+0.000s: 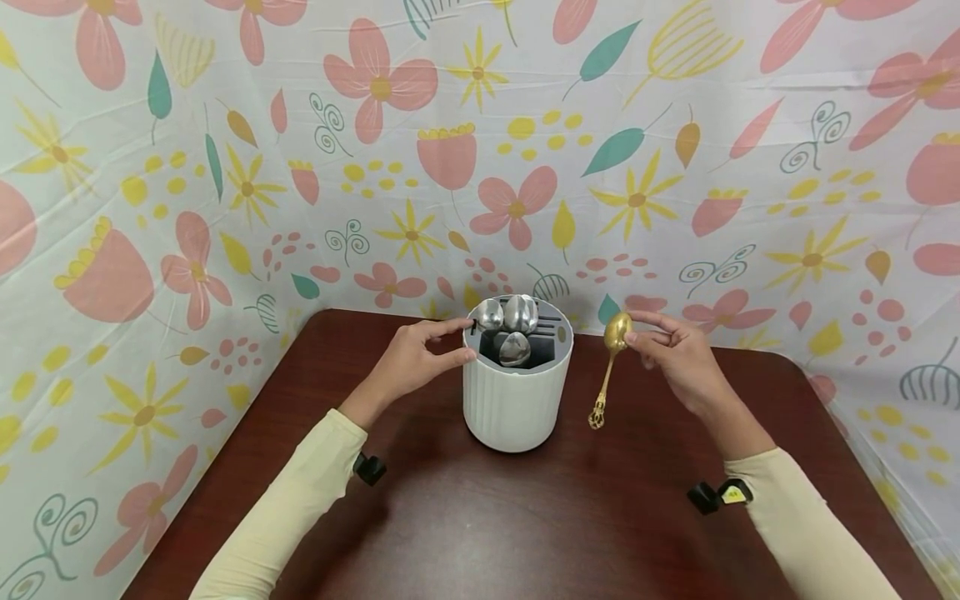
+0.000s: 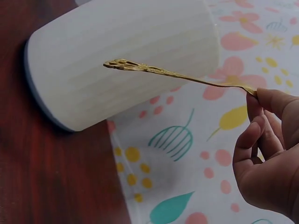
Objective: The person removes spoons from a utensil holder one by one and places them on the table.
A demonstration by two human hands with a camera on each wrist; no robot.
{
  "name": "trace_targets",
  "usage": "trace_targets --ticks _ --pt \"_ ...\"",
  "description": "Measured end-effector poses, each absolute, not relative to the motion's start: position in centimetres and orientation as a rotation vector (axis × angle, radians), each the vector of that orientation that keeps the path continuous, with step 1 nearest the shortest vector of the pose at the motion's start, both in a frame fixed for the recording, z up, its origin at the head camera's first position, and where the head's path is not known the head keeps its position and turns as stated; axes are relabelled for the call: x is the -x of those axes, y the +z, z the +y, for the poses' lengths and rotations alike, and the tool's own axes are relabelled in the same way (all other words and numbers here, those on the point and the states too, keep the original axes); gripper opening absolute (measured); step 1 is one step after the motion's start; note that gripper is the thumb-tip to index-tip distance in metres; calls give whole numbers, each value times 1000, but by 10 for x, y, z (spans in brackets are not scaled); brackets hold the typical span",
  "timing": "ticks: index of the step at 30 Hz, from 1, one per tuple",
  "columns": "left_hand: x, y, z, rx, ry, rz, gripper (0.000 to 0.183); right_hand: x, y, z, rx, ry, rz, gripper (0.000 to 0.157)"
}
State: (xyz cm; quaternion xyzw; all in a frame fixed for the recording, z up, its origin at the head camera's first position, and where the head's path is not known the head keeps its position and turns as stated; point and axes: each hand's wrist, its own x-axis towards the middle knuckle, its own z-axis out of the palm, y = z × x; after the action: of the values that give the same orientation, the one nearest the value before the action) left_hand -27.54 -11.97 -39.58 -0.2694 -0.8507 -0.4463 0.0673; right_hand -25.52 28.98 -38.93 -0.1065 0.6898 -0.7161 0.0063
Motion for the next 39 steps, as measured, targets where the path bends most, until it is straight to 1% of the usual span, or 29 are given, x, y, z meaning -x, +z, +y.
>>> trace_targets --ticks 4,12,20,26,33,39 --pt "275 -396 -120 813 -1344 -2566 50 257 -400 289 303 -2184 2180 36" --pt "276 -396 -120 820 -1352 -2558 50 262 -424 290 333 -2095 2203 36" --pt "276 -397 -120 829 -1365 -2550 51 265 -445 291 280 -2055 2215 33" --pt "276 -397 -120 835 -1361 -2539 50 265 -457 290 235 -1997 2246 34" --pt "275 -399 -120 816 -1353 -2549 50 264 -470 289 199 -1966 2242 41" --pt "275 -399 -120 818 -1349 -2548 50 266 -481 293 187 -1968 2244 39"
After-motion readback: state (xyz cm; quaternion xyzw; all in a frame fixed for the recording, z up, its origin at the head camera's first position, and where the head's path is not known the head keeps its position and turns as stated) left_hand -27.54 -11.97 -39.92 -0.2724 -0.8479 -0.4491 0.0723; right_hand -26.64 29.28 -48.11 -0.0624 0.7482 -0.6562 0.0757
